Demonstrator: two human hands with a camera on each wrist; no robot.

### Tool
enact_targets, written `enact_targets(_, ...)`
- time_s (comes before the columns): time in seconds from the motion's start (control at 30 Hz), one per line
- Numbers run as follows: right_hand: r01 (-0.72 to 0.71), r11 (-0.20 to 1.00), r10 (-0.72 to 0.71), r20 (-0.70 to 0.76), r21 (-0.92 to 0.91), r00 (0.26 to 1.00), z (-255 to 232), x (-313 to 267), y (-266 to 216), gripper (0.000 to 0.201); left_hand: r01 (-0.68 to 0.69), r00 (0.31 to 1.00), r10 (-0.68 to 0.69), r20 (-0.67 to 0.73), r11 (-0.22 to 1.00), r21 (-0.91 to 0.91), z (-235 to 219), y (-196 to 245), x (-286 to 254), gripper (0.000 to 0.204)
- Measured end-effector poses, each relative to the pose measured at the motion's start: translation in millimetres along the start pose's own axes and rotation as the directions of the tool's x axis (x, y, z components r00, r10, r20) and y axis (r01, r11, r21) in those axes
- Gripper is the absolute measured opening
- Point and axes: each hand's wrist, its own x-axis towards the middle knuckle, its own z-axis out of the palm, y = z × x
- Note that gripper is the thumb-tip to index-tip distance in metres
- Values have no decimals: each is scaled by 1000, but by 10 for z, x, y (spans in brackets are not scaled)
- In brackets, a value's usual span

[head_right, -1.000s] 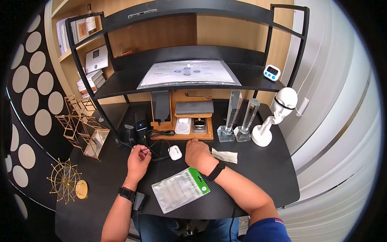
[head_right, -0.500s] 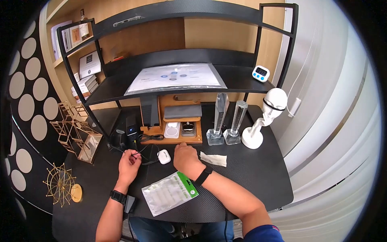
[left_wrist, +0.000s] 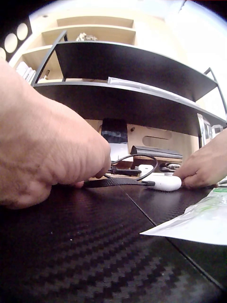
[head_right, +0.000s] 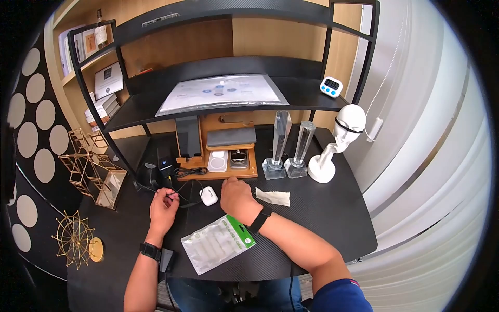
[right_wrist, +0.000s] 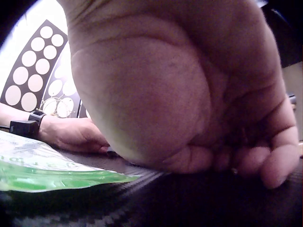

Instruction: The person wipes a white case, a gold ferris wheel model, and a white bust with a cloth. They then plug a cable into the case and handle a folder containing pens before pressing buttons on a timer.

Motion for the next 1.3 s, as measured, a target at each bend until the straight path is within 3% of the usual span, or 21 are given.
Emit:
enact_targets(0.33, -16, 1000, 16, -56, 7, 998, 86, 21, 10, 27, 0, 1000, -1, 16, 999, 46, -18, -1, 5, 16)
enact_targets(0.83, -19, 999, 19, 23, 25, 1000, 4, 10, 0, 31, 10, 1000, -10, 10, 1000, 4, -18, 12, -17, 14)
enact_targets(0.97, 23, 999, -20, -79, 40, 997, 113, 14, 32, 28, -10, 1000, 10, 13, 1000, 10, -18, -10, -10, 15)
enact_targets(1.3, 41, 999, -41, -12, -9, 999, 26, 24, 21, 31, 3, 999, -5, 38, 998, 59, -42, 78, -4, 15)
